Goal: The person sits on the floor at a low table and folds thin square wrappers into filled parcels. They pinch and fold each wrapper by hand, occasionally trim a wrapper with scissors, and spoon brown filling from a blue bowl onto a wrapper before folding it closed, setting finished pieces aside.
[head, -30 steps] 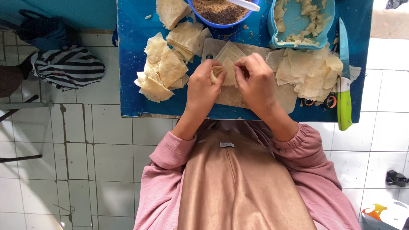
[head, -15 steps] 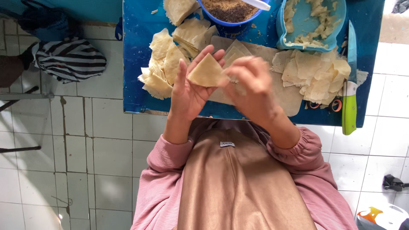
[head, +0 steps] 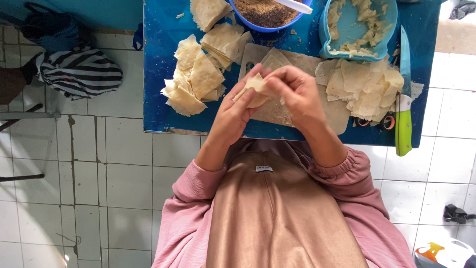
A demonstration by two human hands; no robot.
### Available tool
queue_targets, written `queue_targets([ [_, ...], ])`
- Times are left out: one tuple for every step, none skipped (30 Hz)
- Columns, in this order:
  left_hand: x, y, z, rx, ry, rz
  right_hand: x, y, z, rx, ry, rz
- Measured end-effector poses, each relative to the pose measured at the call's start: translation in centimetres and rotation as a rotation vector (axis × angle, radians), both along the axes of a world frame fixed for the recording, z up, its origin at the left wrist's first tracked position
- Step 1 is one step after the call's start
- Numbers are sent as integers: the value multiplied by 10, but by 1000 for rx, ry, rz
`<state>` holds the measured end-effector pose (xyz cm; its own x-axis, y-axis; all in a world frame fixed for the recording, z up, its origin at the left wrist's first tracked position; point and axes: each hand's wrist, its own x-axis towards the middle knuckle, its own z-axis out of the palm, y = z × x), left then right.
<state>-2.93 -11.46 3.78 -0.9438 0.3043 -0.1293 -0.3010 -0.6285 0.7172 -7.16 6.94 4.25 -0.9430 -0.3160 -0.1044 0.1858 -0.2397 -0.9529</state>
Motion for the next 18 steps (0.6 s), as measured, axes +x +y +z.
queue_targets([
  [2, 1, -2, -18, -5, 37, -2, 2, -1, -131, -63, -42],
  [3, 2, -4, -37, -7, 76, -3, 4, -1, -262, -123, -83],
  [4, 2, -5, -56, -9, 113, -4, 6, 0, -271, -106, -133],
  [6, -1, -7, -65, -37, 132, -3, 8, 2, -280, -89, -185],
  [7, -4, -7, -75, -64, 150, -2, 10, 5, -290, -71, -238],
  [7, -7, -8, -85, -90, 170, 3, 11, 8, -117, 37, -282],
  [8, -9, -9, -65, -95, 160, 10, 11, 12, 56, 142, -323],
  [10, -10, -10, -45, -103, 152, 18, 10, 16, 232, 242, -362],
  [12, -11, -11, -25, -112, 145, 24, 9, 19, 373, 479, -310],
  [13, -10, -13, 4, -137, 130, 29, 8, 22, 512, 718, -252],
  [14, -9, -14, 34, -158, 111, 33, 7, 25, 653, 958, -190],
  [13, -7, -16, 64, -179, 91, 36, 6, 27, 706, 1014, -139],
  [14, -4, -18, 3, -146, 103, 39, 6, 29, 758, 1067, -86],
  [15, -2, -20, -59, -115, 117, 42, 6, 29, 807, 1117, -29],
  [16, 0, -22, -122, -83, 130, 43, 7, 27, 728, 1010, -102],
  [16, 1, -22, -104, -104, 132, 44, 9, 25, 648, 905, -172],
  [17, 1, -23, -85, -126, 134, 44, 11, 22, 566, 798, -240],
  [18, 2, -23, -67, -149, 135, 42, 13, 17, 387, 550, -192],
])
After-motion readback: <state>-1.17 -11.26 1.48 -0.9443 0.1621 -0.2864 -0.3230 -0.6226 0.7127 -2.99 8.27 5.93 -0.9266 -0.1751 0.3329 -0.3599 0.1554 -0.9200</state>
